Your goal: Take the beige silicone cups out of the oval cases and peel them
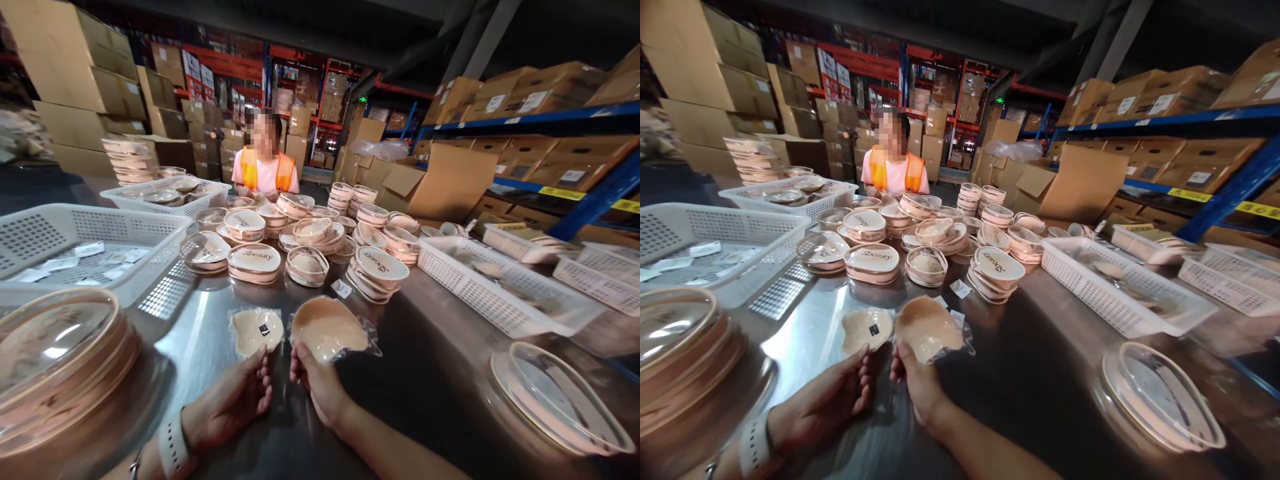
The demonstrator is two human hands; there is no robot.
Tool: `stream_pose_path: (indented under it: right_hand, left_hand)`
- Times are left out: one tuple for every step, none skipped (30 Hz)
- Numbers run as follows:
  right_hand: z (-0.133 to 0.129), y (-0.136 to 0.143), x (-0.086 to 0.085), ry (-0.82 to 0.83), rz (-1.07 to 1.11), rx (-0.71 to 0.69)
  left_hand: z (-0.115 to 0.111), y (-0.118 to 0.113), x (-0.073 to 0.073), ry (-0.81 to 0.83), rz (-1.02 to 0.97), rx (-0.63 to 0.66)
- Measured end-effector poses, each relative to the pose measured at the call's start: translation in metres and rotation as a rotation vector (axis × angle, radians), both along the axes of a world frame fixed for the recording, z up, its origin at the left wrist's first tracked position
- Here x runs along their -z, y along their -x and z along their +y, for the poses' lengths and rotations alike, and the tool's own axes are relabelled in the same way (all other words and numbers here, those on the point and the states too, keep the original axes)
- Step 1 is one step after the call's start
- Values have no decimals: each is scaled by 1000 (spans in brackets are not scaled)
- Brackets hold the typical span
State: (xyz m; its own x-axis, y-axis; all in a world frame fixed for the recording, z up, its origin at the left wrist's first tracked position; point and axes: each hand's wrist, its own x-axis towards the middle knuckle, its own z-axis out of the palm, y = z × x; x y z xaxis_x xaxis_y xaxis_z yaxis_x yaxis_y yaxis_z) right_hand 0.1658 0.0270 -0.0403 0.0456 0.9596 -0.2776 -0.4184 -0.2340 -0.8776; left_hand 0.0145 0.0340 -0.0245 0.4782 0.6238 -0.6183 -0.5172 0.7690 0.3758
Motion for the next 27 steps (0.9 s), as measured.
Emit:
stream_pose_path:
  right_hand:
    - [1,-1,0,5,2,10]
    - [2,-2,-1,13,9,19]
    - [4,-3,-1,23,22,26]
    - [5,-4,-2,35,37,33]
    - [6,-5,-3,43,55,43]
    - [8,-7,-4,45,71,54]
    - [9,-7,-5,43,84,66]
    - [10,-8,-5,36,91,72]
    - [10,-9,-5,29,93,74]
    - [11,-9,-4,24,91,71]
    - [11,-9,-4,22,87,65]
    - [11,-9,-4,25,81,57]
    - [10,-8,-3,31,74,53]
    - [10,-8,-4,38,66,43]
    - [9,-8,-4,43,55,30]
    - [8,-8,-5,43,39,15]
    - [8,-9,-6,36,21,0]
    - [7,-9,-7,24,2,-14]
    - [7,-10,-8,8,-15,-28]
    - [7,-11,-9,-8,-29,-38]
    - [7,-12,-10,-22,-40,-45]
    - [8,-12,-10,-31,-44,-51]
    - [8,-12,-9,-36,-41,-51]
    - [8,-12,-9,-39,-35,-44]
    - [7,-11,-8,-41,-16,-44]
    - [6,-10,-7,-42,13,-62]
    - [5,-9,-7,-39,48,-100]
  left_hand:
    - [-1,1,-2,-53,25,57]
    - [-2,3,-5,-157,98,117]
    - [-1,7,-8,-318,238,152]
    - [0,12,-10,-531,444,147]
    - [1,19,-13,-771,697,95]
    - [3,25,-15,-1008,963,-5]
    - [6,32,-16,-1216,1184,-101]
    - [8,37,-16,-1395,1335,-153]
    - [11,40,-14,-1562,1420,-168]
    - [12,40,-12,-1709,1453,-132]
    - [13,39,-9,-1826,1457,-80]
    - [14,36,-6,-1901,1450,-25]
    - [14,32,-2,-1930,1445,18]
    - [14,28,2,-1912,1443,52]
    - [14,25,6,-1859,1436,78]
    - [15,22,8,-1787,1418,102]
    - [16,21,10,-1706,1385,125]
    - [18,21,11,-1621,1340,150]
    - [20,22,12,-1536,1282,169]
    - [22,22,12,-1450,1205,173]
    - [23,23,13,-1362,1100,161]
    - [23,22,13,-1270,969,145]
    - [22,21,12,-1176,826,126]
    - [21,19,12,-1083,685,111]
    - [18,16,12,-1001,559,106]
    - [16,13,13,-942,460,110]
    - [13,10,13,-911,392,119]
